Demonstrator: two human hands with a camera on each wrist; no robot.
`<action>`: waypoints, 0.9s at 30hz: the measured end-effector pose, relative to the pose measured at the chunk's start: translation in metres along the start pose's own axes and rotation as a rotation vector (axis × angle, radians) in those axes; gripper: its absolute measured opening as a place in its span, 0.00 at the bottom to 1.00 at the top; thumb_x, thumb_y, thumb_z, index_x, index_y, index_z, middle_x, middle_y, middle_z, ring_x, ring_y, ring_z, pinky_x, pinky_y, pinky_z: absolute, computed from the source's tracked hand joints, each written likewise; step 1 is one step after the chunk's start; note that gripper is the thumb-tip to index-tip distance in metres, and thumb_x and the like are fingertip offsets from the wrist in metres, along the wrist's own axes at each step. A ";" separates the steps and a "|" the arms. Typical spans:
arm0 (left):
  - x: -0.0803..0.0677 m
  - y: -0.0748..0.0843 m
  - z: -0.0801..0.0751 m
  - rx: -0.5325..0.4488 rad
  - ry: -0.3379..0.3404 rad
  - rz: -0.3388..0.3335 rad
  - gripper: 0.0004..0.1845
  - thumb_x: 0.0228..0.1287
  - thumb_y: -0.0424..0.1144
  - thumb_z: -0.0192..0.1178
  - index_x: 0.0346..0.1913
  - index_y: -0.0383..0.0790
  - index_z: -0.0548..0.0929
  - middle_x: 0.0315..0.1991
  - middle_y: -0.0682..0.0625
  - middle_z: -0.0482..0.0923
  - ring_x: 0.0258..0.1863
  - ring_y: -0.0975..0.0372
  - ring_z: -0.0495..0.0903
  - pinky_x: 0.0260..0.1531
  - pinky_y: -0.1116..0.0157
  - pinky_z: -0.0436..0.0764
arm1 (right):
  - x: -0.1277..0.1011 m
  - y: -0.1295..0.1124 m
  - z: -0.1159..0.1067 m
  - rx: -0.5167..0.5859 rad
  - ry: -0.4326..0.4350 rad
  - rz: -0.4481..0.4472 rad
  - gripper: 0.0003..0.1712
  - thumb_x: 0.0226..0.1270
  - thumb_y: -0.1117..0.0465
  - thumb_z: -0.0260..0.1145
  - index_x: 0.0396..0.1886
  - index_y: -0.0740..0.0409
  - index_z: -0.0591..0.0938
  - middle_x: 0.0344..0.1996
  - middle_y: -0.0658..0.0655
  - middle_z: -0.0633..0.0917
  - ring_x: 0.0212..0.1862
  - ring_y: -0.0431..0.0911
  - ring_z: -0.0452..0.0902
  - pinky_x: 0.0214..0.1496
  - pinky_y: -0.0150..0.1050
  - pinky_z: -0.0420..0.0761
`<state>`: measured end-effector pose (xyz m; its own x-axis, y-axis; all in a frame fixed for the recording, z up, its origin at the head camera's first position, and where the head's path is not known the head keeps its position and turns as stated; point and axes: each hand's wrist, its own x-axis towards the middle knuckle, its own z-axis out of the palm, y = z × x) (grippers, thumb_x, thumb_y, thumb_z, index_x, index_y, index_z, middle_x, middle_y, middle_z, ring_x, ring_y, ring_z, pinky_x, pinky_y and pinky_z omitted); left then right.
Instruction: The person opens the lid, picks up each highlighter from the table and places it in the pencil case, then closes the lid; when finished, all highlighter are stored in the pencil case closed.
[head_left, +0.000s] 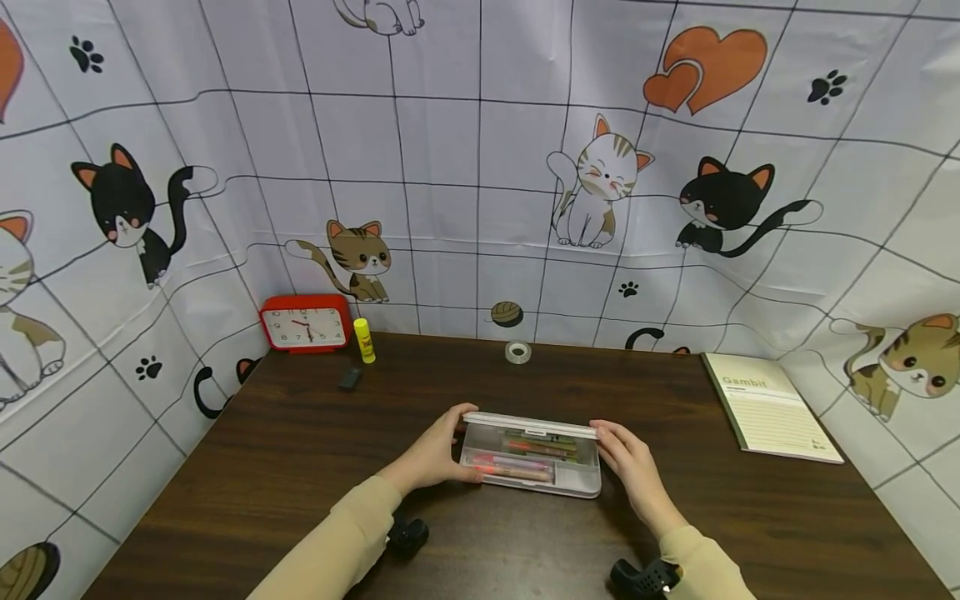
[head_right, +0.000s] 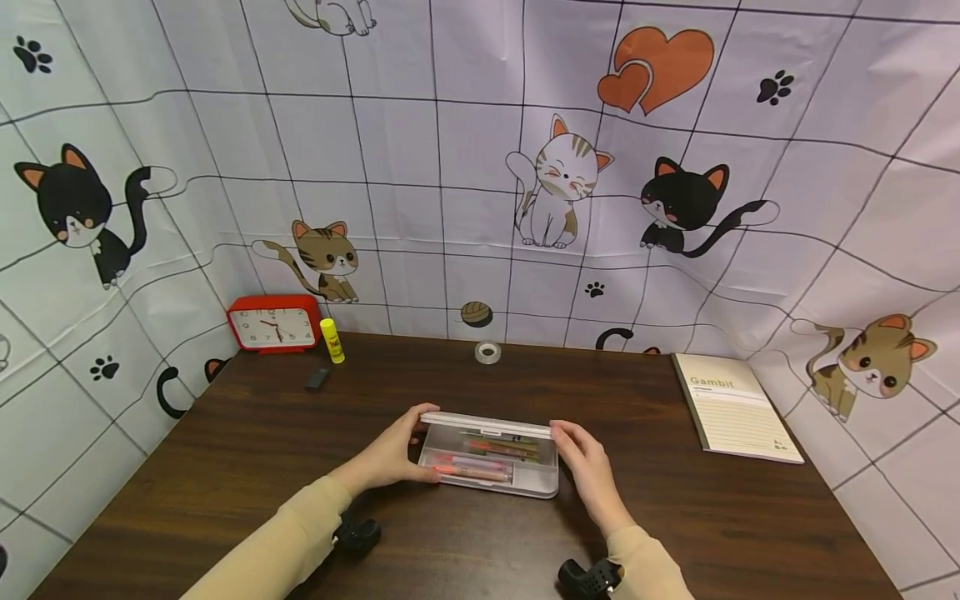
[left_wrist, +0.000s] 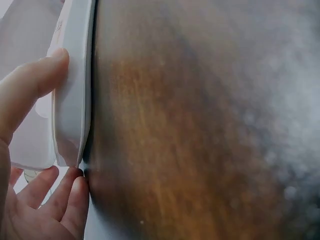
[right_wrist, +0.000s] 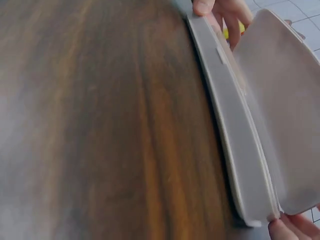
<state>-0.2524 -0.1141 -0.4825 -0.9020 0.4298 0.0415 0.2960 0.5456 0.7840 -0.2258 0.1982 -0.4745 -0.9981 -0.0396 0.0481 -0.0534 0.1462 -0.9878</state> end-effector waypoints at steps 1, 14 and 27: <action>0.000 0.000 0.000 0.014 0.002 0.006 0.52 0.42 0.45 0.78 0.68 0.42 0.57 0.59 0.42 0.66 0.57 0.51 0.70 0.53 0.52 0.74 | -0.001 0.002 -0.001 -0.047 -0.005 -0.028 0.24 0.73 0.56 0.55 0.59 0.70 0.73 0.60 0.66 0.73 0.53 0.32 0.74 0.60 0.33 0.71; -0.001 0.002 -0.004 0.201 -0.022 0.055 0.45 0.44 0.52 0.75 0.66 0.44 0.69 0.69 0.45 0.64 0.67 0.50 0.63 0.63 0.51 0.65 | -0.006 0.009 -0.005 -0.458 -0.090 -0.169 0.30 0.58 0.50 0.71 0.58 0.58 0.79 0.64 0.64 0.71 0.66 0.58 0.66 0.59 0.47 0.72; -0.004 0.006 -0.008 0.256 -0.069 0.031 0.53 0.47 0.63 0.69 0.72 0.39 0.60 0.71 0.44 0.58 0.69 0.51 0.61 0.63 0.52 0.64 | -0.005 0.003 -0.010 -0.623 -0.208 -0.154 0.54 0.47 0.43 0.75 0.68 0.68 0.65 0.66 0.69 0.67 0.62 0.60 0.70 0.53 0.42 0.77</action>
<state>-0.2498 -0.1184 -0.4733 -0.8700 0.4929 0.0137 0.4013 0.6917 0.6004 -0.2217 0.2091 -0.4763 -0.9540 -0.2861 0.0901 -0.2652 0.6640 -0.6991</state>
